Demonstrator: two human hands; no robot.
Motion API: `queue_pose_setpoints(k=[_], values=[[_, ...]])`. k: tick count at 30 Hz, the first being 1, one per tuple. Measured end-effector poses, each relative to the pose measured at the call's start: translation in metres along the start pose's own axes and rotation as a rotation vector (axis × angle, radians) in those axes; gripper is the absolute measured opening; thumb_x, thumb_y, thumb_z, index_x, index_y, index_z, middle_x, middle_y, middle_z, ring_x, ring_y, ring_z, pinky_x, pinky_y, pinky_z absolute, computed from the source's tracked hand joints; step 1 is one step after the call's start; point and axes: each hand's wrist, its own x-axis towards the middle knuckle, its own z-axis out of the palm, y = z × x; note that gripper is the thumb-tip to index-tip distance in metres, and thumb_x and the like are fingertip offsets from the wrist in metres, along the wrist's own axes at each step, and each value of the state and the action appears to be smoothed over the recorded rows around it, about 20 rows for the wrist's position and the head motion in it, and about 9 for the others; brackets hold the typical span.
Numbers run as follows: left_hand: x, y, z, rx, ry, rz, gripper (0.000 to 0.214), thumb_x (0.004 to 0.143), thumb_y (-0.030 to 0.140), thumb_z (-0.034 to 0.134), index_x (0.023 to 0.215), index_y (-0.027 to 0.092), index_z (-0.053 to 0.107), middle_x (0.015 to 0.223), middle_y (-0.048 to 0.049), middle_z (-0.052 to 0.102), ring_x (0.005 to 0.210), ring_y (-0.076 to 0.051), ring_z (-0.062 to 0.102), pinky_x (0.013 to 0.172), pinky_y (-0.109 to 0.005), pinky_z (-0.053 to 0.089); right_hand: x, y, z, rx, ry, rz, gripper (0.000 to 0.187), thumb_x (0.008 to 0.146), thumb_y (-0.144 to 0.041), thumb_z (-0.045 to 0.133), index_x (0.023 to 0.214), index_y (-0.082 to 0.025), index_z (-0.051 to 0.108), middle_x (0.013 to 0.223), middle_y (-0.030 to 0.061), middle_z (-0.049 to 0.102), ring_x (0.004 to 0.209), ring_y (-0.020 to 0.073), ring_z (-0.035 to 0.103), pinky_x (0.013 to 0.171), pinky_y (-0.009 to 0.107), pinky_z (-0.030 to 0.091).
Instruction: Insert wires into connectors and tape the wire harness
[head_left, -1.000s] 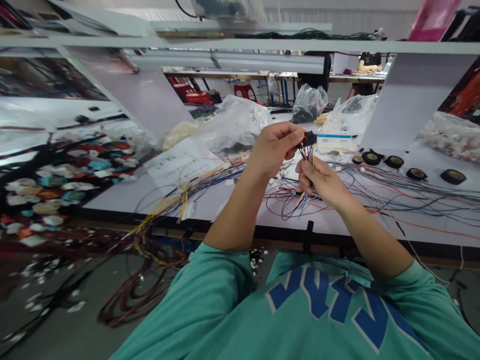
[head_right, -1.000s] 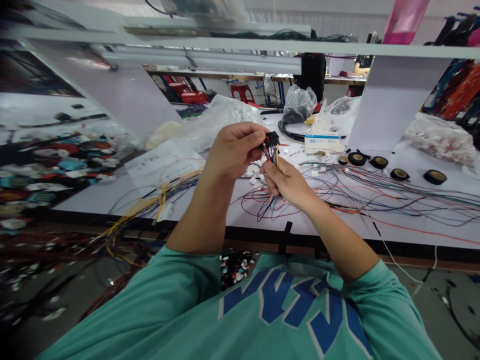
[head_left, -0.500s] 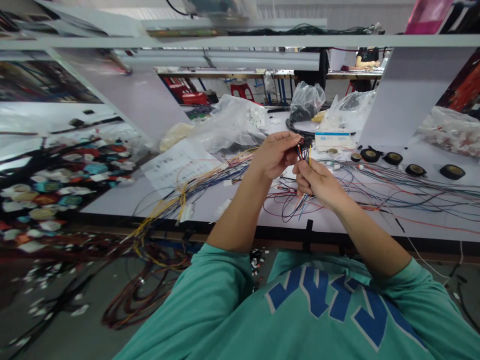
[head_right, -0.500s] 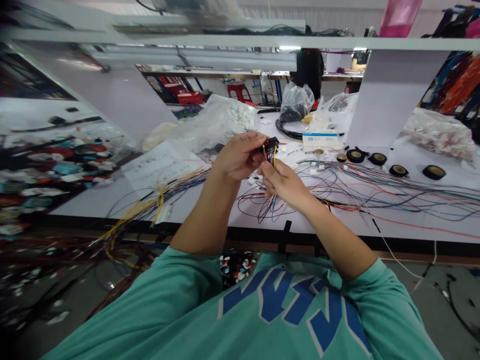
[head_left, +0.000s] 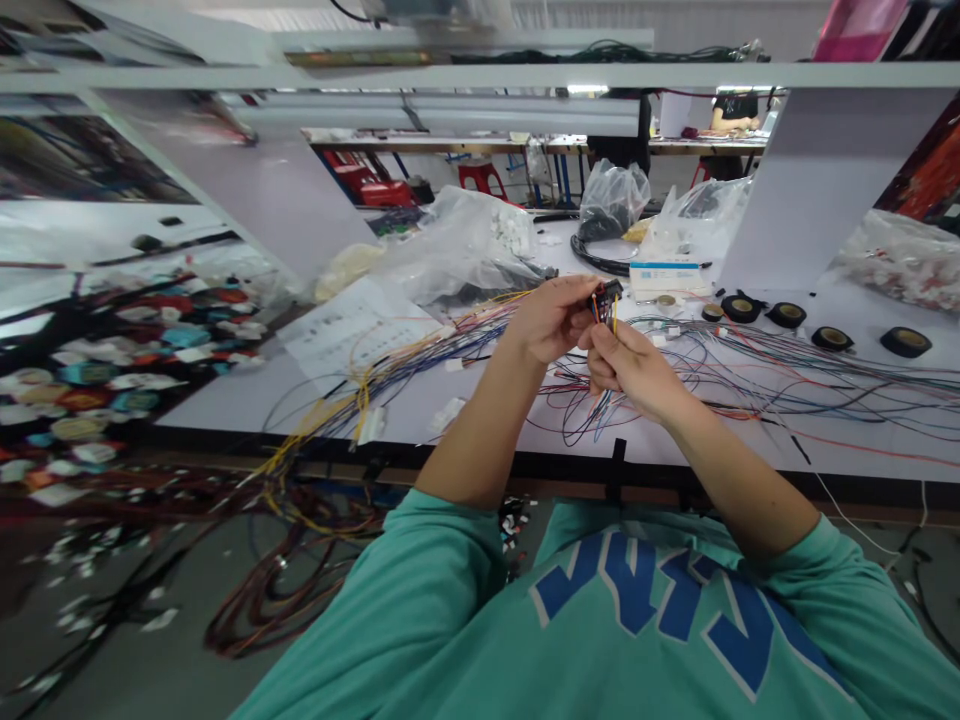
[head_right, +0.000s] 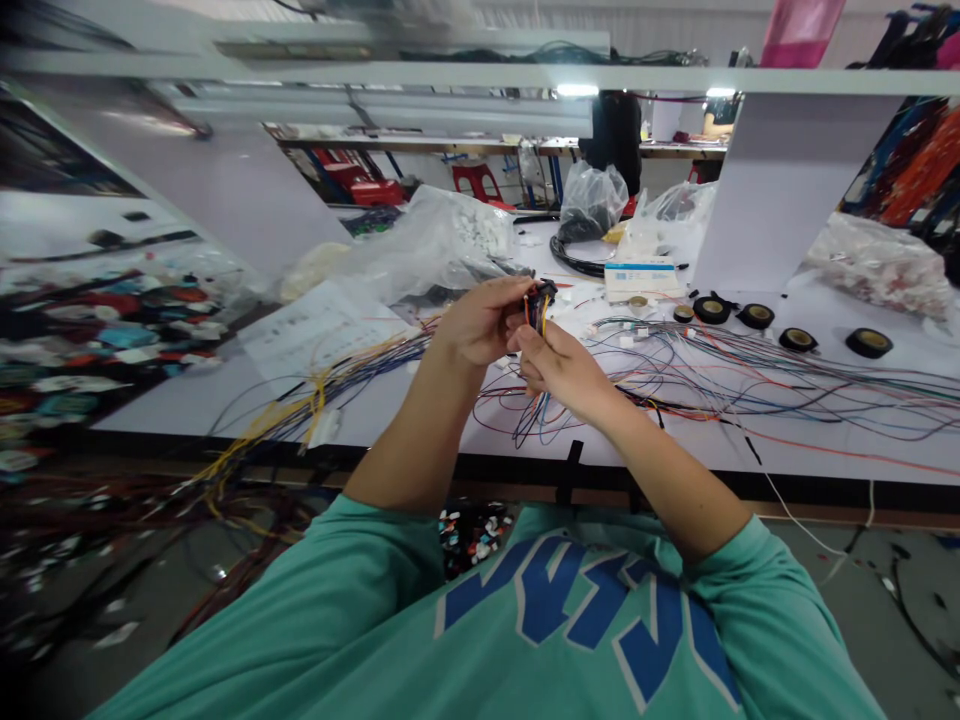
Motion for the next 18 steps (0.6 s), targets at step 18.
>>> queue_pose_setpoints(k=[18], values=[[-0.0063,-0.0042,-0.0011,0.32,0.128,0.479,0.012,0.076,0.019,0.062,0.067,0.016,0.055,0.055,0.0036,0.046,0.043,-0.004,0.032,0.039,-0.016,0.027,-0.0031,-0.0006,-0.0072,0.2,0.029,0.1,0.04,0.089,-0.058,0.04,0.086,-0.02,0.051,0.055,-0.0101,0.032,0.041,0.0043,0.023,0.051,0.02,0.042]])
